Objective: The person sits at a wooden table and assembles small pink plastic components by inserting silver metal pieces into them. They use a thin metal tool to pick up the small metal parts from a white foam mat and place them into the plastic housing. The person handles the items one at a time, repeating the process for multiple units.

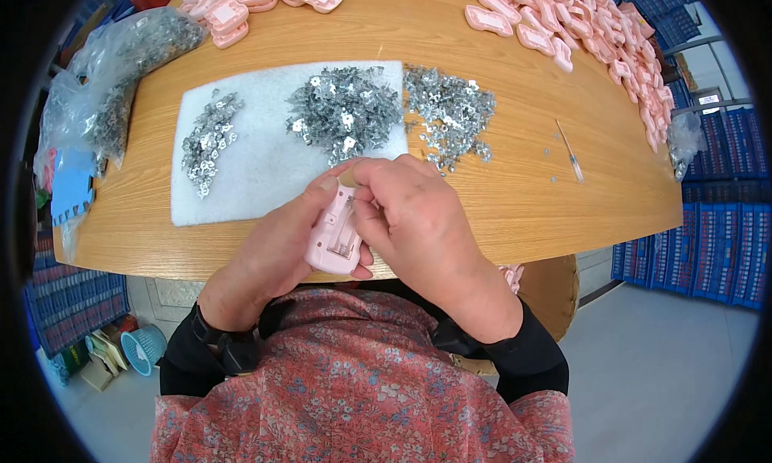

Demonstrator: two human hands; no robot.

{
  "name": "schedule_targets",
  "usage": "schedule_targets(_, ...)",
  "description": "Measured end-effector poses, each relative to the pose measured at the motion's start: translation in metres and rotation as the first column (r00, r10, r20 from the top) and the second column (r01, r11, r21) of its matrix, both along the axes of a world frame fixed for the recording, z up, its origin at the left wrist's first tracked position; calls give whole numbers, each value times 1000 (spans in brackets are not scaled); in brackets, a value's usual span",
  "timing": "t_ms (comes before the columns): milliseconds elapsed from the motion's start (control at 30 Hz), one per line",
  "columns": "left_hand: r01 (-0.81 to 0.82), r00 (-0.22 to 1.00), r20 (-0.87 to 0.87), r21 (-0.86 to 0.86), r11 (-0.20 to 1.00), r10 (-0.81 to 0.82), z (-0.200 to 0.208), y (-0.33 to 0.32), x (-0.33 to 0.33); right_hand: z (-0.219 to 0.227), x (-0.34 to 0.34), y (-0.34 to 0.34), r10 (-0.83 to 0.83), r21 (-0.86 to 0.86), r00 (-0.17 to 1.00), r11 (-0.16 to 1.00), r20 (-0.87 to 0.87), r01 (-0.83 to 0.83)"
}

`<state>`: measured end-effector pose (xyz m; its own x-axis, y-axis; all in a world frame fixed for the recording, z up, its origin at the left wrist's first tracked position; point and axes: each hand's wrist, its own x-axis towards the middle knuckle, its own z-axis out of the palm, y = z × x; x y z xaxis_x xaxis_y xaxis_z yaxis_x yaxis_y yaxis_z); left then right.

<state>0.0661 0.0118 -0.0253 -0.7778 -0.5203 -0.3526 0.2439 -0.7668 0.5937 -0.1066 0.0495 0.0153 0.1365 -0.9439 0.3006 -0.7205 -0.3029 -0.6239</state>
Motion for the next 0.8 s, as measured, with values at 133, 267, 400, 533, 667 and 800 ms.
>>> schedule_targets(133, -5, 999, 49, -10, 1000, 6, 1, 2, -1, 10, -1, 0, 49, -11, 987, 999, -155, -51)
schedule_targets(267, -35, 999, 25, 59, 998, 34, 6, -1, 0, 12, -8, 4, -28, 75, 1000, 997, -10, 29)
schedule_targets(400, -1, 1000, -25, 38, 999, 2, 5, -2, 3, 11, -9, 5, -130, 341, 950, 940, 283, 27)
schedule_targets(533, 4, 996, 92, -144, 990, 9, 2, 0, 4, -7, -19, 3, -296, 559, 653, 795, 697, -236)
schedule_targets(667, 77, 947, 298, -566, 821, 117, 6, 4, 9, -14, -23, 5, -292, 583, 668, 769, 684, -261)
schedule_targets(800, 318, 868, 489, -679, 662, 83, 23, 0, 12, -11, -18, 8, -275, 587, 724, 780, 633, -217)
